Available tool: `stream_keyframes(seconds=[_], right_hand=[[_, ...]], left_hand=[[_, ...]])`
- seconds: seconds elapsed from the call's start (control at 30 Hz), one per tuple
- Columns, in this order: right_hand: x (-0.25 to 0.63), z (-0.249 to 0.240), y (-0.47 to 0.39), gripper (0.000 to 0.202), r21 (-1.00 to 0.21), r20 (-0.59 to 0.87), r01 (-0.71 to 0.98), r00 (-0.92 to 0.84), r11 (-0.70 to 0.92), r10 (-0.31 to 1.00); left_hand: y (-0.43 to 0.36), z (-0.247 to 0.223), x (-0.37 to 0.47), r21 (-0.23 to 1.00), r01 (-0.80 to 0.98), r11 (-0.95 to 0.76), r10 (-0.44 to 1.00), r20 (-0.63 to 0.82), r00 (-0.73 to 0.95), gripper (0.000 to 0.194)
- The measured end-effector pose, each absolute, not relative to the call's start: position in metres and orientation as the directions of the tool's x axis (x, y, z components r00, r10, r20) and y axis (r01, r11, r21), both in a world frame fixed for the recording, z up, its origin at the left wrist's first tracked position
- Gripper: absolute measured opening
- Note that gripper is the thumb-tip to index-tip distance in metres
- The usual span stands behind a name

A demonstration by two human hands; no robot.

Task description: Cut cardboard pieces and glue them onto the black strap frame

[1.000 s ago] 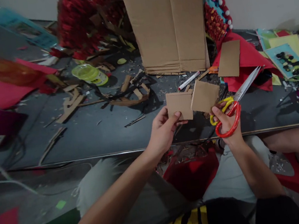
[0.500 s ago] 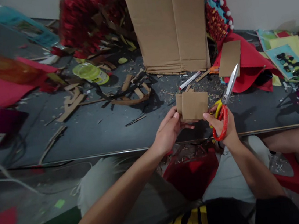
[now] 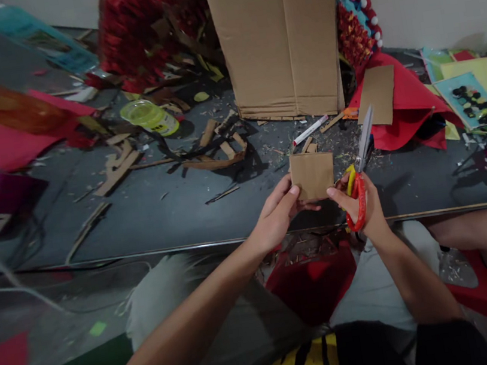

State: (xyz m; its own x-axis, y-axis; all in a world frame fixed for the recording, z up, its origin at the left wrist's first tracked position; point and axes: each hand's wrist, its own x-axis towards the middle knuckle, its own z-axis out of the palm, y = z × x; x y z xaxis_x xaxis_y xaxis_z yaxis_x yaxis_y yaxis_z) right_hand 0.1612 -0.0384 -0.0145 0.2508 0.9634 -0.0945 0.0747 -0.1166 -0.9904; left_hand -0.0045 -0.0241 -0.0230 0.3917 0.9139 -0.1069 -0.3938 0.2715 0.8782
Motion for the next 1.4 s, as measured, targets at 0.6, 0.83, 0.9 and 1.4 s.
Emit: stream_keyframes(seconds=[0.6,0.83,0.9,1.4], right_hand=[[0.16,-0.017,-0.043,0.038,-0.993,-0.061,-0.115,0.202,-0.038,0.977],[0.161,-0.016,-0.044,0.038,-0.997,-0.079,-0.039,0.18,-0.074,0.98],[0.159,-0.013,-0.045,0.037,-0.995,-0.098,-0.024,0.175,-0.095,0.98],[0.151,-0.008,-0.04,0.043,-0.836,-0.393,-0.443,0.072,-0.323,0.917]], left_hand=[[-0.033,-0.04,-0.015,0.93,-0.076,-0.359,0.869,0.363,0.336,0.032],[-0.033,-0.036,-0.011,0.959,-0.151,-0.242,0.921,0.276,0.275,0.029],[-0.032,-0.033,-0.009,0.962,-0.215,-0.17,0.937,0.226,0.267,0.031],[-0.029,-0.029,-0.01,0.945,-0.326,-0.022,0.906,0.157,0.393,0.054]])
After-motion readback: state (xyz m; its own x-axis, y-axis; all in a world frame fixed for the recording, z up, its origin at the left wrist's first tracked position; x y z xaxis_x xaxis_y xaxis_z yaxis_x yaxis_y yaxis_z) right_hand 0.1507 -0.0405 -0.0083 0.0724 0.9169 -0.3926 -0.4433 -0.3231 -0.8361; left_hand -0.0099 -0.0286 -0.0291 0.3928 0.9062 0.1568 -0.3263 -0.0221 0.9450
